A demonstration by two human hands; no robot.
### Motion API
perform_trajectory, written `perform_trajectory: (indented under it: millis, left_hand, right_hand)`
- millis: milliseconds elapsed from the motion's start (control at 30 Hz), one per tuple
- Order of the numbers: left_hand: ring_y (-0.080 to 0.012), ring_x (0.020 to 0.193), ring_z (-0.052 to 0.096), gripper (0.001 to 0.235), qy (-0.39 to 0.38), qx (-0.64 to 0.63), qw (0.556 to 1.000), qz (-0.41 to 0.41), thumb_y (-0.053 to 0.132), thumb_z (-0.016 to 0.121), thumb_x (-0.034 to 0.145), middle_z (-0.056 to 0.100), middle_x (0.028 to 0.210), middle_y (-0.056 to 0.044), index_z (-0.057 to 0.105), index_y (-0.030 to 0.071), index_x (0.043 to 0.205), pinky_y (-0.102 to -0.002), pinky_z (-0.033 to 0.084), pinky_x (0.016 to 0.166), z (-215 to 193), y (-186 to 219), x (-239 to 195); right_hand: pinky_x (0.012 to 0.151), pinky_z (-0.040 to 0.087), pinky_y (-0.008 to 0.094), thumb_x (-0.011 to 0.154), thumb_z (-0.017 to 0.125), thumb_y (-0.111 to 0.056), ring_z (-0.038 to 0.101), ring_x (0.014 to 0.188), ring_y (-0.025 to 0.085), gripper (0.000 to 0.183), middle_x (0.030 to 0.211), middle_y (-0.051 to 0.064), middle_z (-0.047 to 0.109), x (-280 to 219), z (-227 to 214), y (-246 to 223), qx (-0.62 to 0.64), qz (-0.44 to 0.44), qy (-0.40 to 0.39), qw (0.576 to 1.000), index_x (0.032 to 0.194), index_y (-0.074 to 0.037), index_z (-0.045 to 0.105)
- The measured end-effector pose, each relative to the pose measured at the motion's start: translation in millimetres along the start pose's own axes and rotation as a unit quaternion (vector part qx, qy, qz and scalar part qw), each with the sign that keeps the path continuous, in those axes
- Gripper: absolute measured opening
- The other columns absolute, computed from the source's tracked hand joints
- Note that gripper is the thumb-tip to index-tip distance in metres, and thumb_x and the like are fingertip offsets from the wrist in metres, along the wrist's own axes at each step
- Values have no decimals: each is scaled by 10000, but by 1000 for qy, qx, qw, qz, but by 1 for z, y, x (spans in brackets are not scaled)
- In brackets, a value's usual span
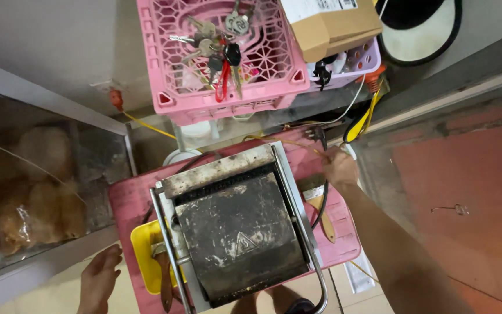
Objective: Connecting various electrical appliances and power strips to outlets in a bakery environment.
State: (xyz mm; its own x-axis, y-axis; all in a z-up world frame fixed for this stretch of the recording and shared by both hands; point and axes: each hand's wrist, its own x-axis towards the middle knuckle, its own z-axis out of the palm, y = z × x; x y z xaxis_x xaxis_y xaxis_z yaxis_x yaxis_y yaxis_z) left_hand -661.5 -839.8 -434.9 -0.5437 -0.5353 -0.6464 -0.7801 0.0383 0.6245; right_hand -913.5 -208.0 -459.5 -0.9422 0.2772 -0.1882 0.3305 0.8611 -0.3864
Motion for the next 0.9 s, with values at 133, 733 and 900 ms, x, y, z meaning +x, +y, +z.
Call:
perform_trajectory:
  millis: [133,733,900]
  left_hand:
    - [-215,1159,649,453,7,24,1000,4,351,603,1022,725,1259,-98,682,56,1356,-407,525,918,3,-10,8]
    - [-217,1012,682,422,60,66,996,5,290,688,993,766,1186,-167,720,55,1341,-387,541,802,6,-82,15]
    - [-206,1116,666,449,52,76,994,51,333,665,1002,745,1224,-164,703,25,1327,-354,496,959,-7,-98,28]
  right_hand:
    - [832,557,523,936,639,-328,708,949,413,210,1014,171,754,9,-24,-28,33,-48,68,996,1017,-162,738]
    - [892,505,564,965,458,-321,651,1000,501,481,1054,316,674,51,27,16,102,25,18,994,1402,-172,591]
    - [916,496,527,1082,411,-464,640,1072,474,498,1142,263,702,29,54,82,122,44,-10,992,1365,-117,627]
